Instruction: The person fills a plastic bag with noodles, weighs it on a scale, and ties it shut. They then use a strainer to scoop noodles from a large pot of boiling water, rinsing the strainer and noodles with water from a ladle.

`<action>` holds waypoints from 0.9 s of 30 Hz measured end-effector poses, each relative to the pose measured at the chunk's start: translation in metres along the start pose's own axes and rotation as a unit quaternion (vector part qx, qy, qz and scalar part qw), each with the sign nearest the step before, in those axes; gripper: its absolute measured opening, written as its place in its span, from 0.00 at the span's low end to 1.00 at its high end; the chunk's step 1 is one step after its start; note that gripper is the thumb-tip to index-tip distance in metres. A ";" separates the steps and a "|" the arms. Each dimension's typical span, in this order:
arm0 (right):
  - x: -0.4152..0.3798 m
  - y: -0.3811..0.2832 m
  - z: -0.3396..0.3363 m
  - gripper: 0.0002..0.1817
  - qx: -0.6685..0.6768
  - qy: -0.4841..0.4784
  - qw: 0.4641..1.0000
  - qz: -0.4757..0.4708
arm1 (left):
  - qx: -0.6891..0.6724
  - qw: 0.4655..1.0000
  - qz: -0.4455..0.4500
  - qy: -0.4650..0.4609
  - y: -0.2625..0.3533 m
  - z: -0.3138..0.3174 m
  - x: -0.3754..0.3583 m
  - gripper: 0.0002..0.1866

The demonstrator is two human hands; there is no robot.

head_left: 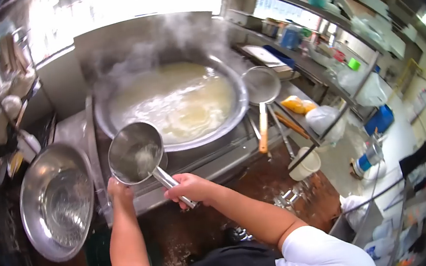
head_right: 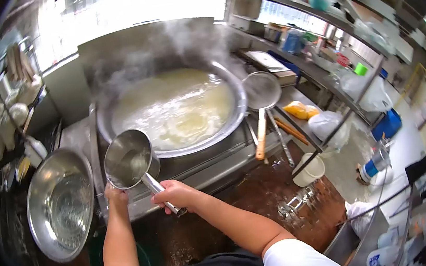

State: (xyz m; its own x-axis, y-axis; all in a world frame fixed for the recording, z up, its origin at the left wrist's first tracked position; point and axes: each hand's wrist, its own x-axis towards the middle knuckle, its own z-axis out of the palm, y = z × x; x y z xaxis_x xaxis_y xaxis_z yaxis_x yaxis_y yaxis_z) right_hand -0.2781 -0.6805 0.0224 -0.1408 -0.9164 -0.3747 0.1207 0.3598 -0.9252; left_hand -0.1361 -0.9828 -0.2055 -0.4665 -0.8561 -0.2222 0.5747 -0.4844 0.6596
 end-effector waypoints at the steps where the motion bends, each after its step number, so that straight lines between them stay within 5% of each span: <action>1: -0.010 0.002 -0.013 0.14 0.091 -0.040 0.995 0.002 | 0.093 0.990 -0.062 0.082 -0.008 -0.012 0.016 0.11; 2: -0.024 0.002 -0.025 0.17 0.117 -0.033 0.992 0.015 | 0.067 0.973 -0.053 0.217 0.007 0.068 -0.050 0.13; 4: -0.052 0.006 -0.053 0.15 0.147 -0.018 0.989 0.021 | 0.089 0.985 -0.127 0.076 -0.002 0.039 -0.051 0.14; 7: -0.102 0.010 -0.110 0.16 0.194 0.003 0.980 0.038 | 0.251 0.943 -0.196 0.094 -0.007 0.043 -0.084 0.15; 12: -0.199 -0.005 -0.256 0.20 0.225 0.071 0.971 -0.018 | 0.348 0.907 -0.162 0.172 -0.048 -0.011 -0.146 0.16; 15: -0.253 -0.025 -0.355 0.23 0.197 0.144 0.968 -0.068 | 0.310 0.890 -0.197 0.272 -0.079 -0.058 -0.207 0.14; 17: -0.281 -0.041 -0.418 0.24 0.154 0.216 0.960 -0.088 | 0.193 0.922 -0.139 0.307 -0.121 -0.112 -0.255 0.12; 19: -0.303 -0.060 -0.474 0.23 0.180 0.258 0.942 -0.114 | 0.233 0.832 -0.311 0.396 -0.153 -0.121 -0.309 0.14; 20: -0.311 -0.065 -0.507 0.23 0.179 0.297 0.930 -0.121 | 0.220 0.831 -0.310 0.406 -0.179 -0.100 -0.325 0.14; 22: -0.322 -0.075 -0.582 0.20 0.178 0.339 0.915 -0.129 | 0.464 0.668 -0.367 0.452 -0.226 -0.061 -0.371 0.14; 27: -0.335 -0.085 -0.718 0.12 0.217 0.362 0.897 -0.135 | 0.525 0.675 -0.407 0.321 -0.264 -0.013 -0.359 0.17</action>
State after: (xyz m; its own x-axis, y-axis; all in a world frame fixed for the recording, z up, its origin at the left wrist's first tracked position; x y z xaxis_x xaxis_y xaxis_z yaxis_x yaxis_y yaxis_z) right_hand -0.9471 -0.2780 0.1835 -0.8039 -0.5496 -0.2271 0.3349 -0.1028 -0.9366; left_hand -0.1110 -0.5500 -0.3093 0.2402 -0.4484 -0.8610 -0.6470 -0.7352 0.2023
